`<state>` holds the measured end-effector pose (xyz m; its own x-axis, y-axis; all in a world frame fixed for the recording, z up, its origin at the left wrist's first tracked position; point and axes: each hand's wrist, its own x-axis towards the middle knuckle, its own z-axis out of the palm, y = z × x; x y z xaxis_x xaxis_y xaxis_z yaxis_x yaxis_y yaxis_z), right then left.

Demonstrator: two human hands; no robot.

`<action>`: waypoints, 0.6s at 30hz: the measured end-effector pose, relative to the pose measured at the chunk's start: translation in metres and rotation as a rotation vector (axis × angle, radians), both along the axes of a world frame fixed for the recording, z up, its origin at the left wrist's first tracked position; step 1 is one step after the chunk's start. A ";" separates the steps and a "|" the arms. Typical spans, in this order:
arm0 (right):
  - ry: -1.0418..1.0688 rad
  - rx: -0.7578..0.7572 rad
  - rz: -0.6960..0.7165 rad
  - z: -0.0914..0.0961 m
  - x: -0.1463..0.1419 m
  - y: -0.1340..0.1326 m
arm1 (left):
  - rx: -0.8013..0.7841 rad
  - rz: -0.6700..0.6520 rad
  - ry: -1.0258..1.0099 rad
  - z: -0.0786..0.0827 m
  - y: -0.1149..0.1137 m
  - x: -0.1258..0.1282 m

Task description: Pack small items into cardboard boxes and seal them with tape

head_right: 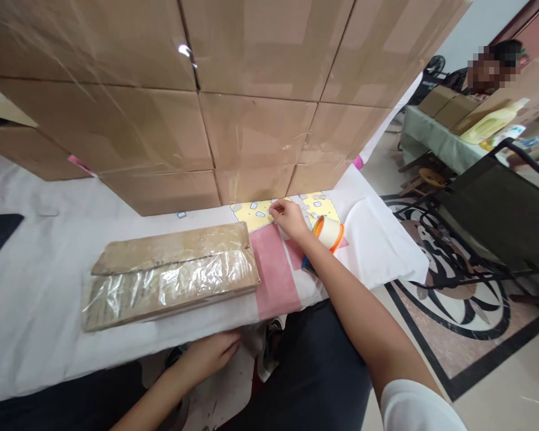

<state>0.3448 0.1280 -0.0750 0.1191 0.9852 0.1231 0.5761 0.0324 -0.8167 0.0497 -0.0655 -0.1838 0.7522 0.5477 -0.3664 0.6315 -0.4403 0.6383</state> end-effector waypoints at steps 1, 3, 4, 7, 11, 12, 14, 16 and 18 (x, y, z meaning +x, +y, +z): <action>0.054 0.007 -0.002 0.001 0.001 -0.001 | 0.000 -0.009 0.008 0.001 -0.001 0.001; 0.125 0.043 0.002 0.003 0.003 -0.004 | 0.013 -0.040 0.023 0.003 -0.002 0.002; 0.142 0.067 0.011 0.006 0.004 -0.006 | 0.024 -0.055 0.027 0.003 -0.003 0.003; 0.134 0.136 0.063 0.019 0.001 -0.019 | 0.036 -0.083 0.031 0.002 -0.003 0.004; 0.087 0.166 0.145 0.042 -0.015 -0.050 | 0.042 -0.102 0.045 0.000 -0.004 0.004; 0.081 0.158 0.164 0.046 -0.021 -0.058 | 0.044 -0.106 0.043 0.000 -0.004 0.004; 0.073 0.132 0.193 0.052 -0.031 -0.075 | 0.044 -0.117 0.034 0.001 -0.004 0.004; 0.068 0.101 0.213 0.052 -0.038 -0.088 | 0.051 -0.145 0.029 0.003 -0.004 0.005; 0.076 0.074 0.233 0.048 -0.041 -0.098 | 0.077 -0.188 0.041 0.007 -0.003 0.006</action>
